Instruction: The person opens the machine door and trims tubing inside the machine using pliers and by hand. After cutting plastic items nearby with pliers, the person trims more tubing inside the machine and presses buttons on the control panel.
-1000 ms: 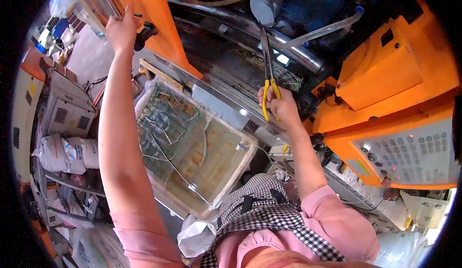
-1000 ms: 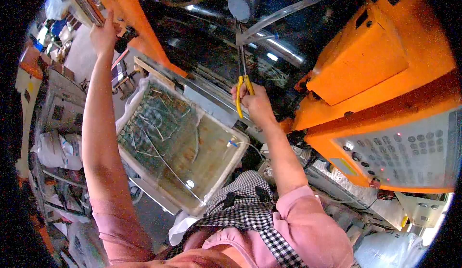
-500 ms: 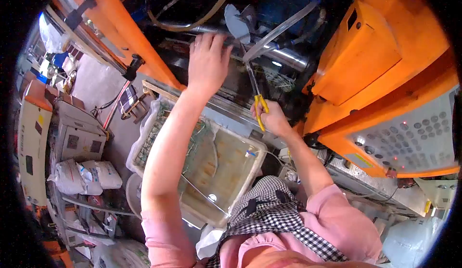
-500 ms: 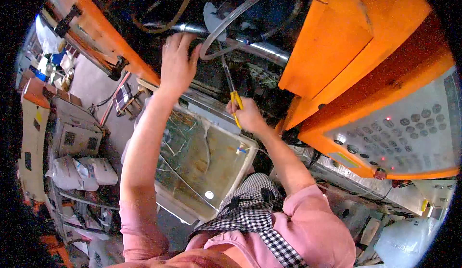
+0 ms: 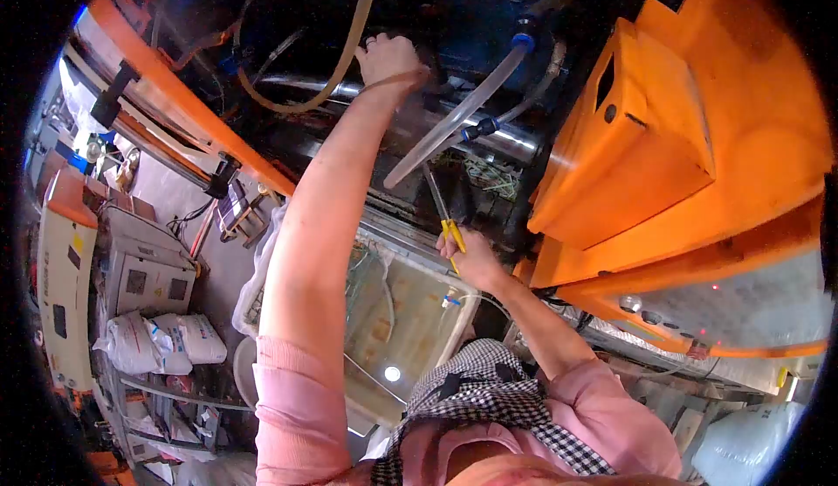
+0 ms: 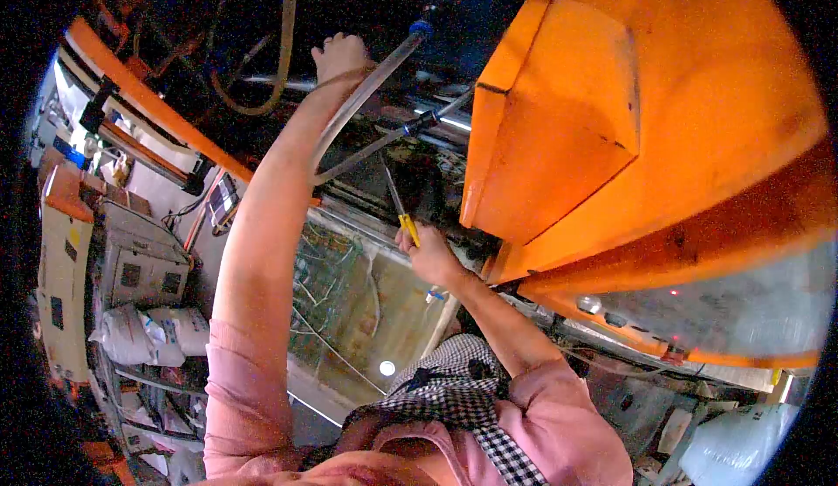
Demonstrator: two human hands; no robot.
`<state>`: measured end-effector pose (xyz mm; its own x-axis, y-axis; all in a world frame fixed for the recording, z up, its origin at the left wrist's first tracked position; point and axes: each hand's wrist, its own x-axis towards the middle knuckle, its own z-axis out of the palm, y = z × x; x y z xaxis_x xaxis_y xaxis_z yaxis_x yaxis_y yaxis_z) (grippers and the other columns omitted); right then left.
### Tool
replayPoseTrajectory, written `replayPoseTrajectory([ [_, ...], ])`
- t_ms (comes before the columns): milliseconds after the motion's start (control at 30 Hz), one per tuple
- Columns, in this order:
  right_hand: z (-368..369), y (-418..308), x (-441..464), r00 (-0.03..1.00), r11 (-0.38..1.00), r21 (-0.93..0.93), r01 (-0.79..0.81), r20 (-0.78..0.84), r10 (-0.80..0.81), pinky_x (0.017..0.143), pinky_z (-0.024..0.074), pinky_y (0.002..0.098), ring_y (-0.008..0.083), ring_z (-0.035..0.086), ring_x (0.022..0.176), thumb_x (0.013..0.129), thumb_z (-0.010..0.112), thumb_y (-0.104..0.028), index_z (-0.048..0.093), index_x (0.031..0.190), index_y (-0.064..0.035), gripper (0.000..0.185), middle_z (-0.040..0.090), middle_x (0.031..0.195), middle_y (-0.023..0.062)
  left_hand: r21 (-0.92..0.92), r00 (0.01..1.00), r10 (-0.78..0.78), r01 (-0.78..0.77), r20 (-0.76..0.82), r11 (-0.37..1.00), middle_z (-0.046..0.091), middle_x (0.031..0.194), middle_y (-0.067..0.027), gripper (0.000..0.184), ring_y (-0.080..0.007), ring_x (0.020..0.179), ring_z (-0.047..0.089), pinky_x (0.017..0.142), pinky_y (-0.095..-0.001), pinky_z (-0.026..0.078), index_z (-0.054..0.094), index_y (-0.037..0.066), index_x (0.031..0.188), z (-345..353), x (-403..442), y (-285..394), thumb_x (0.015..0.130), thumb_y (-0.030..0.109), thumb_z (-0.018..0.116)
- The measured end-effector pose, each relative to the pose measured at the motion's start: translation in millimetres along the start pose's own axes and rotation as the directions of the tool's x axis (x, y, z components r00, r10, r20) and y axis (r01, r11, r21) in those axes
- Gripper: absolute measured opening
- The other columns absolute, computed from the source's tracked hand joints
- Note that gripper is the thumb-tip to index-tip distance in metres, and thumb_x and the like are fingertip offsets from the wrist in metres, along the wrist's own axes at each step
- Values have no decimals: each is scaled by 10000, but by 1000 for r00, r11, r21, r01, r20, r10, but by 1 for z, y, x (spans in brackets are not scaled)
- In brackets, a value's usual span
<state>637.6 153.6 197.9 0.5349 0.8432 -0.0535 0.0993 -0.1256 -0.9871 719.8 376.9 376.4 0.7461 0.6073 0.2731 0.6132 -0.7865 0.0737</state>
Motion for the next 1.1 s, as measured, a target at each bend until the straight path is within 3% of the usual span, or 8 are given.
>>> replayPoseTrajectory([
  [400,9,4,3,1000,1000,-9,-25,3,25,655,431,269,137,501,700,803,431,-1,491,759,3,75,529,784,59,102,967,93,-71,-237,992,546,1026,-103,218,-271,1057,456,898,-455,325,653,45,846,16,9,-6,675,179,624],
  [467,12,-4,2,1000,980,197,-26,13,24,655,428,262,128,498,688,845,426,-53,503,775,5,120,524,779,56,116,951,97,-66,-292,991,543,1016,-94,182,-266,1051,455,891,-452,334,658,46,817,17,8,-7,682,158,612],
  [600,9,-13,4,999,965,263,1,37,-11,649,423,257,120,493,679,837,427,-52,527,825,9,118,518,750,57,131,948,48,-7,-315,991,532,1031,-96,182,-270,1064,444,876,-448,355,650,38,838,13,4,-4,706,155,602],
  [667,3,-26,6,990,970,208,-123,95,106,687,422,298,186,491,733,652,367,116,370,663,-31,148,518,778,90,161,955,45,3,-294,987,528,1033,-112,225,-282,1063,443,873,-450,361,635,26,886,12,-3,-4,716,170,607],
  [767,3,-24,8,996,921,387,-37,93,0,693,419,291,183,489,730,647,369,107,358,660,-42,149,516,769,87,-123,860,-39,-28,-508,992,518,1027,-157,309,-319,1066,435,853,-437,373,562,-9,990,10,-35,-16,757,191,600],
  [833,5,-33,11,994,917,392,-71,106,31,687,420,288,181,493,733,647,371,102,369,663,-44,147,517,769,87,-422,787,-32,-296,-616,857,513,1015,-190,368,-350,1029,450,841,-420,372,492,-31,1045,17,-66,-39,786,206,602],
  [967,7,-56,32,998,848,527,-62,37,50,648,424,275,175,512,731,662,375,87,437,685,-29,134,536,797,96,-832,812,-450,-77,-372,549,526,981,-156,326,-264,894,513,800,-344,401,497,-27,1050,73,-121,-79,814,176,590],
  [1100,13,-80,66,991,918,372,137,-55,-125,635,434,272,170,525,696,624,400,45,469,689,-11,110,540,777,116,-871,853,-466,27,-236,491,527,976,-148,312,-234,868,515,768,-325,412,489,-23,1055,119,-166,-92,814,148,586],
])
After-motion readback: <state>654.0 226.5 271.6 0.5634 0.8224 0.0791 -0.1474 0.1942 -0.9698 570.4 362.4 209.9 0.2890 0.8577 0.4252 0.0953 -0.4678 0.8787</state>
